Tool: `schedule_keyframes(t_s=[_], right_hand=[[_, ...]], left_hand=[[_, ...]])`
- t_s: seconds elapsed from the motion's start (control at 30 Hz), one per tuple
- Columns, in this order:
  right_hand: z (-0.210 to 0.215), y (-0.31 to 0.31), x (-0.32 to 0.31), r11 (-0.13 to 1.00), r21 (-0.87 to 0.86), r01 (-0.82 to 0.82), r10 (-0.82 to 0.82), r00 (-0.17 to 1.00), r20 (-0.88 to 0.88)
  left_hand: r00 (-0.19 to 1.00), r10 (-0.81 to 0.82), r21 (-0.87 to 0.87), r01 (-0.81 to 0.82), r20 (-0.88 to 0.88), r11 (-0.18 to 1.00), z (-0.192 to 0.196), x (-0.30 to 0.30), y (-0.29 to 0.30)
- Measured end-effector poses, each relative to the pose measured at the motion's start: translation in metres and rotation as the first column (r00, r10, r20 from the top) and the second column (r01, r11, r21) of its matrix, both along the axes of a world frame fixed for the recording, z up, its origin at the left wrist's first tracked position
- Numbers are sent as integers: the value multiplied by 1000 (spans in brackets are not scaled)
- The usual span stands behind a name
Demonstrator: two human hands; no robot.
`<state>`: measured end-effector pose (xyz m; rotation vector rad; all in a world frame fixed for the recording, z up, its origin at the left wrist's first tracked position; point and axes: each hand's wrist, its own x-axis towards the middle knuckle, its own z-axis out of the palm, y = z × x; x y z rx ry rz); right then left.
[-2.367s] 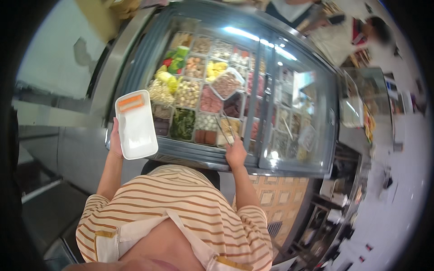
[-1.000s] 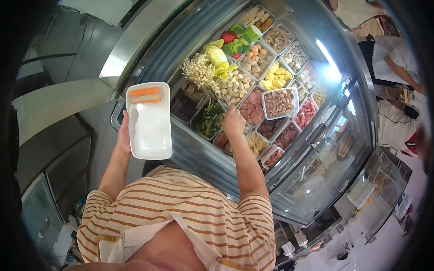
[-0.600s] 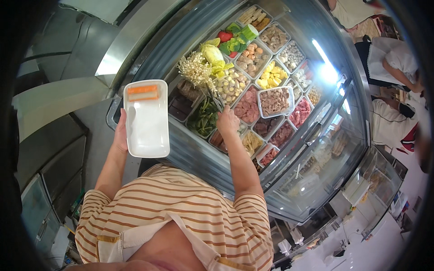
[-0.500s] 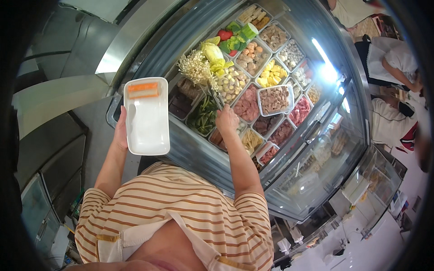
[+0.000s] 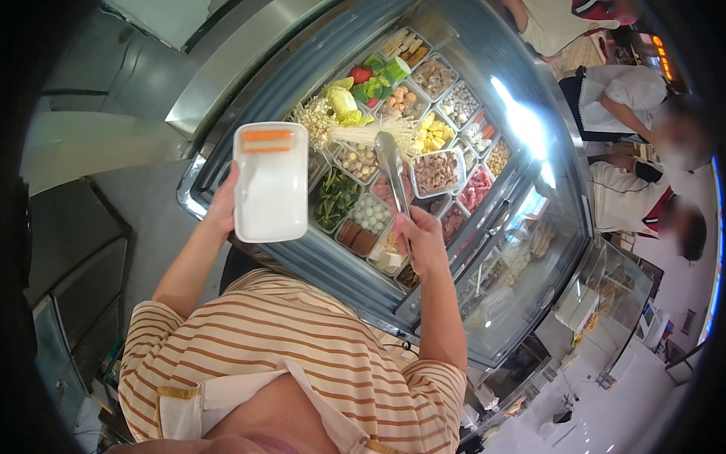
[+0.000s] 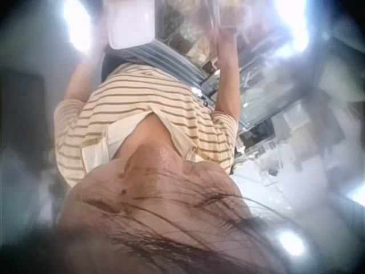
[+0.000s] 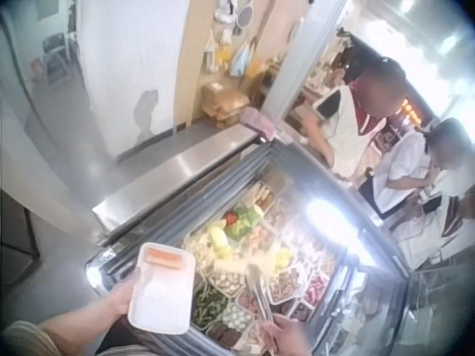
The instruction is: The person uses tongs to pick various raw ingredients from a refrigerated display case and places them into a white tray. They then move to a hot food counter, select fried items, and add them to the tray. The person repeats this process for a second tray, selecting different items from the display case.
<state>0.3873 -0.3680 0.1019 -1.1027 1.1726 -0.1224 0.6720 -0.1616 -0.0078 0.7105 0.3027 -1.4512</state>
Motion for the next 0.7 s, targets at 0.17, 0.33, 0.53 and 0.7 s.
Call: schedule_keyframes(t_s=[0.17, 0.33, 0.53, 0.7], right_hand=[[12, 49, 18, 994, 104, -23, 14, 996, 89], [5, 77, 36, 984, 121, -132, 123, 989, 77], [53, 64, 1, 963, 75, -259, 267, 955, -127], [-15, 40, -41, 887, -315, -338, 242, 920, -307]], left_hand=[[999, -34, -113, 37, 27, 993, 7, -27, -43], [997, -75, -146, 78, 31, 986, 12, -30, -43], [999, -39, -186, 42, 17, 982, 19, -14, -19], [999, 37, -145, -36, 5, 989, 13, 6, 11]])
